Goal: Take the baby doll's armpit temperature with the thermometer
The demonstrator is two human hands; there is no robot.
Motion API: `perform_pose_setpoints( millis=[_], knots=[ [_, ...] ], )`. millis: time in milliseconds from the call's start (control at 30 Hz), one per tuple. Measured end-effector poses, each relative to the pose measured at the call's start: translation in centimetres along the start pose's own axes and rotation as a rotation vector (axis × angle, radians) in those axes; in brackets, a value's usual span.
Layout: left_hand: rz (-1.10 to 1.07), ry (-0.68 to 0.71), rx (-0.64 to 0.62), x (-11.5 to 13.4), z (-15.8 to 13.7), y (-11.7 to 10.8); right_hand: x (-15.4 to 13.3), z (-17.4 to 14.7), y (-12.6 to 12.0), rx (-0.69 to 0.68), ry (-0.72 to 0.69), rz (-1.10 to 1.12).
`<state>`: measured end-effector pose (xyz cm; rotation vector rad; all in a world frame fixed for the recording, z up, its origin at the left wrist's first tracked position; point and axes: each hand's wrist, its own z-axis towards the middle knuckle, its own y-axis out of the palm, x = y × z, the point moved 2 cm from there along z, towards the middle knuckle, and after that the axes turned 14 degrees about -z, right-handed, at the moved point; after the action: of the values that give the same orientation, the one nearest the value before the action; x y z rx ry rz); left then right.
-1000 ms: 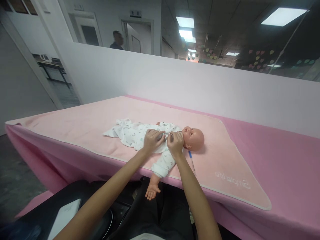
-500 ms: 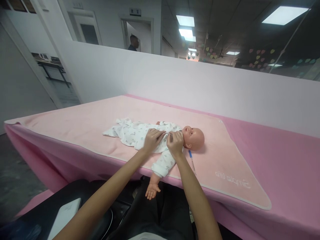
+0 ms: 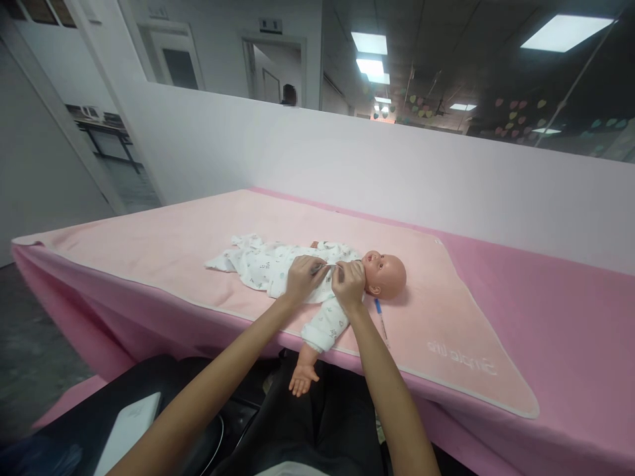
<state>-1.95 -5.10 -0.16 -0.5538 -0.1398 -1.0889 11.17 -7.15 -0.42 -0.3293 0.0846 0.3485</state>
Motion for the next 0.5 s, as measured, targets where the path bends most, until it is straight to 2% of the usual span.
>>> perform_pose_setpoints(
  millis=[233, 500],
  knots=[
    [-0.029, -0.024, 0.073, -0.65, -0.20, 0.18, -0.01, 0.06, 0.04, -0.005, -0.008, 0.003],
    [-0.022, -0.057, 0.067, -0.80, -0.46, 0.36, -0.12, 0.04, 0.05, -0.011, -0.037, -0.008]
  ],
)
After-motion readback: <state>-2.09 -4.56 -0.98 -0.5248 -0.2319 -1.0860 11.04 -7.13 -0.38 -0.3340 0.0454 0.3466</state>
